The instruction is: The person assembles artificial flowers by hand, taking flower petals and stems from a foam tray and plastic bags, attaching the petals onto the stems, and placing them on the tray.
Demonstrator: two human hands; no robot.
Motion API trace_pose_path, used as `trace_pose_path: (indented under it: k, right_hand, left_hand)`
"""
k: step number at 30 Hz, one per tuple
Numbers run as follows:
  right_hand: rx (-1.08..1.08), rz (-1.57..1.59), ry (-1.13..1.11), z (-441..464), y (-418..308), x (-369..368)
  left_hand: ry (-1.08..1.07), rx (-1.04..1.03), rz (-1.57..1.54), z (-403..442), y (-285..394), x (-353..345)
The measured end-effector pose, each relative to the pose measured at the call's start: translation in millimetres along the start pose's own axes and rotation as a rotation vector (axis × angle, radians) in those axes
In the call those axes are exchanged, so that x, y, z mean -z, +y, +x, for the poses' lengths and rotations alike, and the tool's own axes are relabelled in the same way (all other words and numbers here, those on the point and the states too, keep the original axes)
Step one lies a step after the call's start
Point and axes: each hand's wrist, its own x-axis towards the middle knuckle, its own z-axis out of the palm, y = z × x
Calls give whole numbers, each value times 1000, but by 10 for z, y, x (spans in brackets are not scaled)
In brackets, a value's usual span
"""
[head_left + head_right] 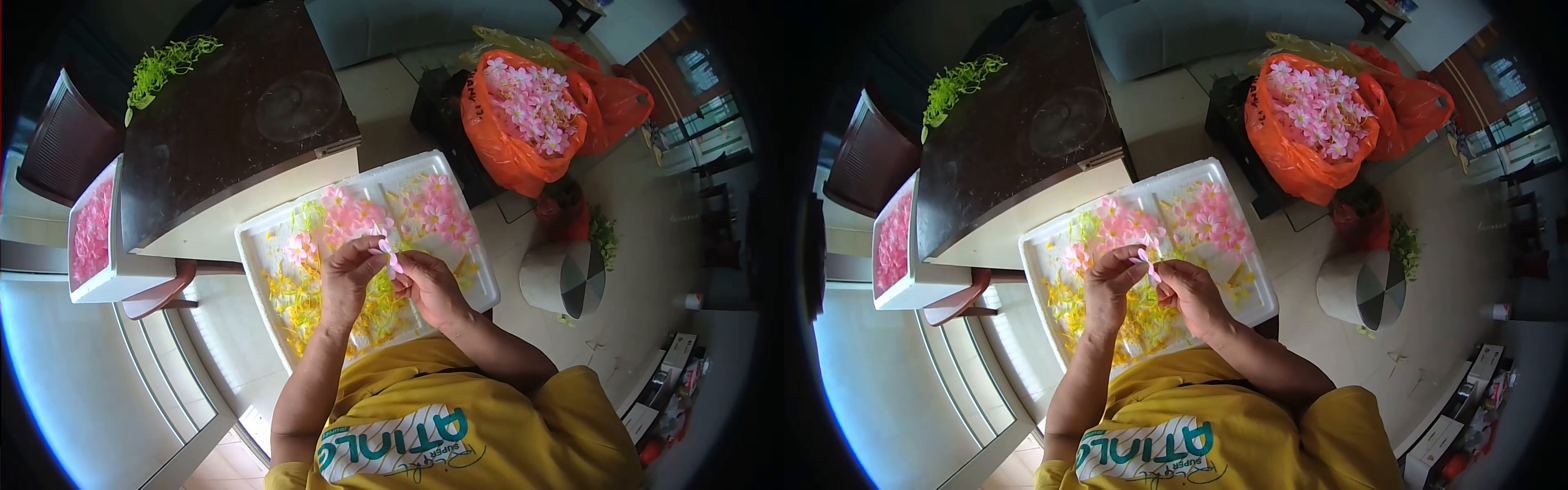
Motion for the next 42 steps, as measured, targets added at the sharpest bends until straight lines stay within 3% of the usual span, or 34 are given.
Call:
trace_pose_path:
  k: [2,6,11,17,21,31,42]
  right_hand:
    - [-3,4,-12,-10,17,-34]
    - [45,-145,23,-71,12,-94]
    - [45,-146,-51,-73,42,-18]
    - [36,-251,-135,-109,-54,-46]
    - [148,-485,-113,-180,-65,-44]
    - [579,-1011,-228,-196,-68,-89]
    - [639,-1178,-236,-207,-66,-112]
  left_hand:
    - [6,10,28,-74,-31,16]
    - [-34,-350,559,-172,-106,60]
    - [-116,-127,259,-216,-81,117]
    - [-225,-303,399,-163,-72,305]
    - [-118,-52,-225,-209,-69,308]
    - [-177,110,-213,-280,-86,344]
    - [-225,69,-32,-294,-34,378]
